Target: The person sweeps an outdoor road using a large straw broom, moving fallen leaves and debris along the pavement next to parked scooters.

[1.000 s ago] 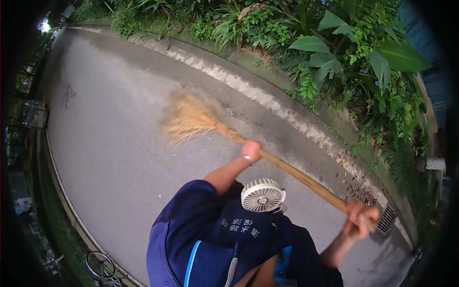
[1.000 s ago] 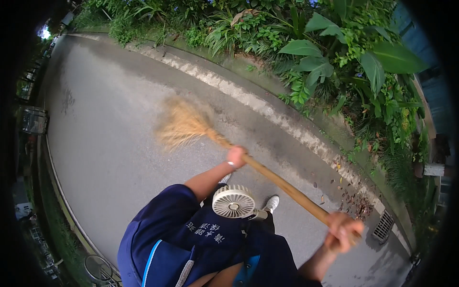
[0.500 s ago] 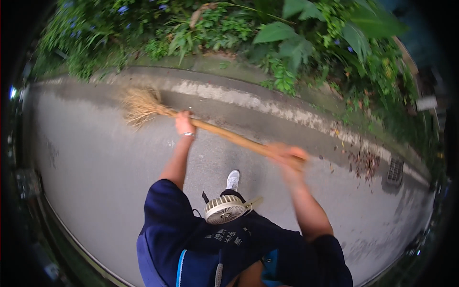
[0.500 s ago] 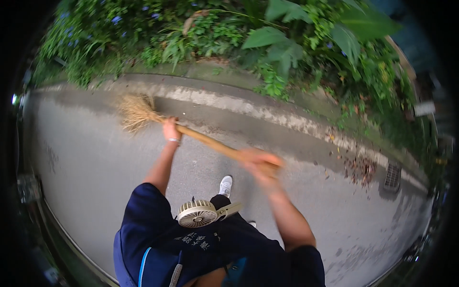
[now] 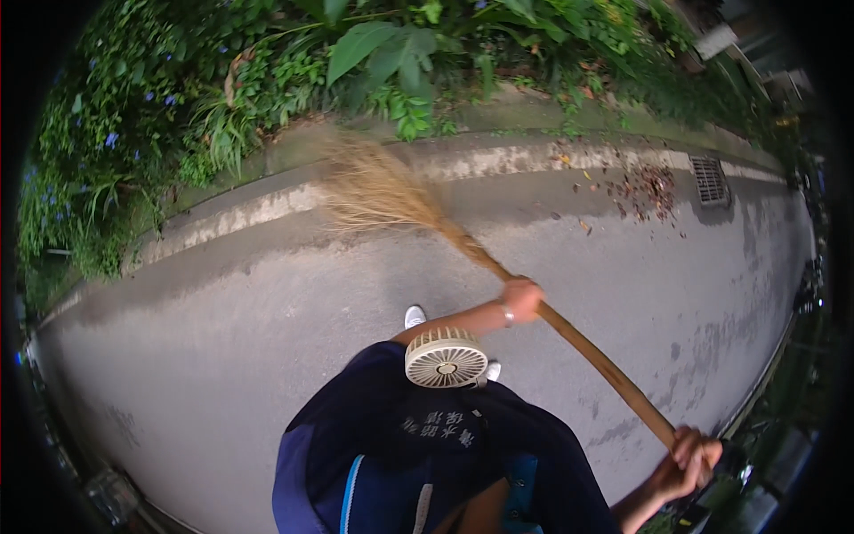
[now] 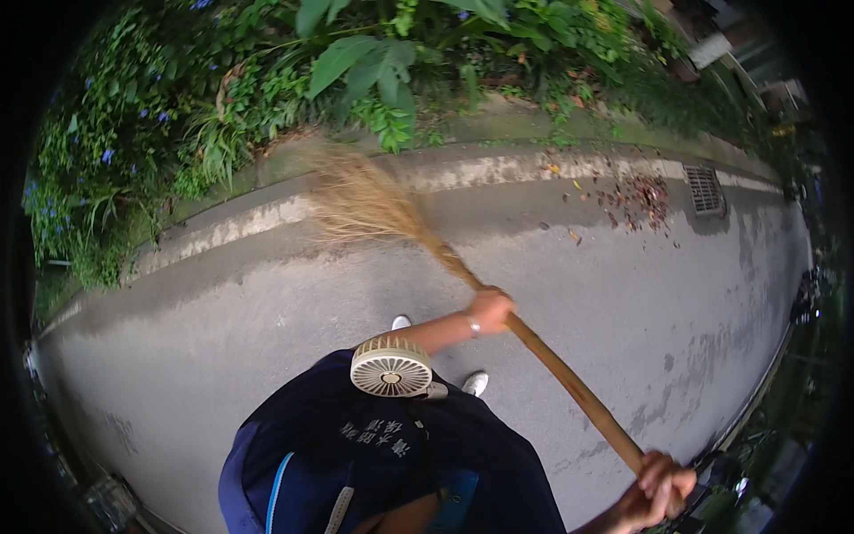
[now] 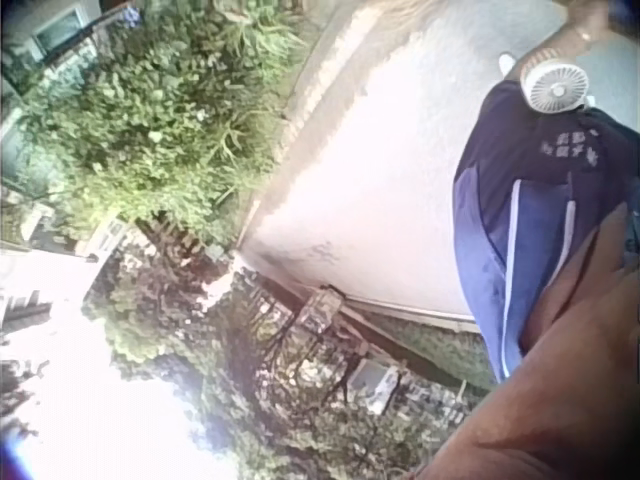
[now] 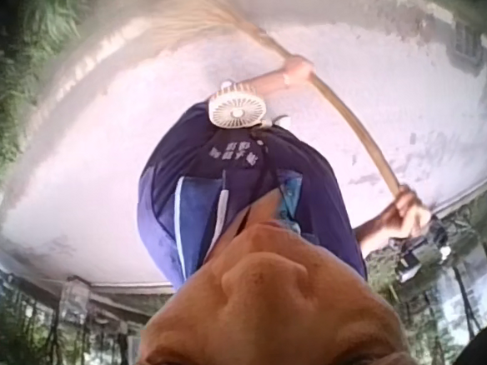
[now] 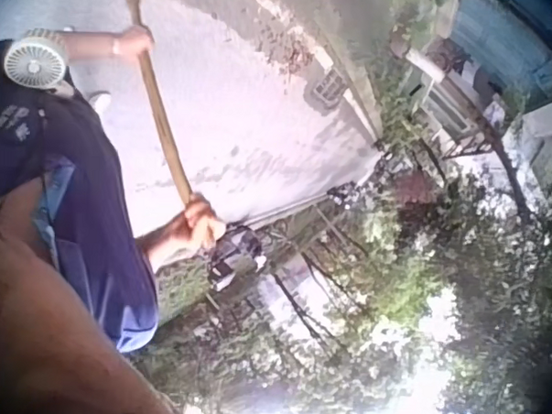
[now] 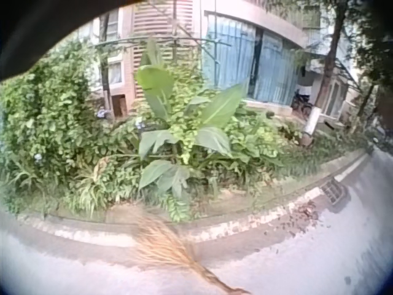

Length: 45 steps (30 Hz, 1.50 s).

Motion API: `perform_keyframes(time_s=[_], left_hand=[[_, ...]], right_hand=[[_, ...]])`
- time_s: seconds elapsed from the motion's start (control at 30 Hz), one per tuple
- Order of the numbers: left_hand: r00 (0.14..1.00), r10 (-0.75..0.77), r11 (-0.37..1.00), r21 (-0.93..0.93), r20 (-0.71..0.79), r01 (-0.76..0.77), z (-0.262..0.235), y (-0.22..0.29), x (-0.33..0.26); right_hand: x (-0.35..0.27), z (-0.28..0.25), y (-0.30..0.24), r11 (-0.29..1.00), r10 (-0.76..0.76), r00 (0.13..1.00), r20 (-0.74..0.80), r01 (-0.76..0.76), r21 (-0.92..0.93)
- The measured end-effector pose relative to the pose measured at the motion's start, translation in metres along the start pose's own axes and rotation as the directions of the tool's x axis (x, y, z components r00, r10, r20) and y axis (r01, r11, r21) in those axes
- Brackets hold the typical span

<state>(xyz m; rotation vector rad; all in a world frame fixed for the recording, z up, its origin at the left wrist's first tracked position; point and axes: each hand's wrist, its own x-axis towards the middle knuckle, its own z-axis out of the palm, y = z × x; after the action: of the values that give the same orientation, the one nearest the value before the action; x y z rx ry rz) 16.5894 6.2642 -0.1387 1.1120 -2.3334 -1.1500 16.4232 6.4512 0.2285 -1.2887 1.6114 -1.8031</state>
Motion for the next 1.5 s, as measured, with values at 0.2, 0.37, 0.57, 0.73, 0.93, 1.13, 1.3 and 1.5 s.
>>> perform_keyframes(time_s=[0.2, 0.37, 0.57, 0.73, 0.93, 1.13, 1.3, 1.5], left_hand=[[0.899, 0.434, 0.9, -0.068, 0.061, -0.43, 0.058, 0.195, 0.05], [0.838, 0.545, 0.838, -0.02, 0.01, -0.545, 0.093, 0.28, 0.028], [0.951, 0.182, 0.897, 0.439, -0.252, -0.055, 0.171, 0.11, 0.038], [0.915, -0.231, 0.849, 0.392, -0.33, 0.356, 0.219, 0.051, 0.123], [0.987, 0.102, 0.961, 0.267, -0.123, -0.066, 0.318, 0.153, 0.352], [0.938, 0.28, 0.929, 0.188, 0.206, -0.319, 0.43, 0.322, 0.524], [0.87, 0.431, 0.886, 0.07, 0.241, -0.458, 0.476, 0.455, 0.591], [0.77, 0.578, 0.809, -0.067, 0.272, -0.584, 0.487, 0.612, 0.561]], right_hand=[[-0.006, -0.154, -0.07, 0.79, -0.379, 0.925, -0.005, 0.327, 0.519], [-0.018, -0.428, -0.027, 0.747, -0.527, 0.846, 0.077, 0.418, 0.517], [0.051, -0.326, 0.166, 0.756, 0.19, 0.971, 0.142, -0.237, 0.61], [0.115, -0.305, 0.237, 0.795, 0.296, 0.91, 0.29, -0.403, 0.452], [0.197, -0.428, 0.236, 0.92, 0.178, 0.984, -0.019, -0.159, 0.359], [0.27, -0.527, 0.206, 0.997, 0.01, 0.956, -0.294, 0.015, 0.082], [0.296, -0.642, 0.199, 0.982, -0.178, 0.936, -0.303, 0.189, 0.008], [0.29, -0.872, 0.144, 0.84, -0.448, 0.857, -0.256, 0.501, 0.207]])
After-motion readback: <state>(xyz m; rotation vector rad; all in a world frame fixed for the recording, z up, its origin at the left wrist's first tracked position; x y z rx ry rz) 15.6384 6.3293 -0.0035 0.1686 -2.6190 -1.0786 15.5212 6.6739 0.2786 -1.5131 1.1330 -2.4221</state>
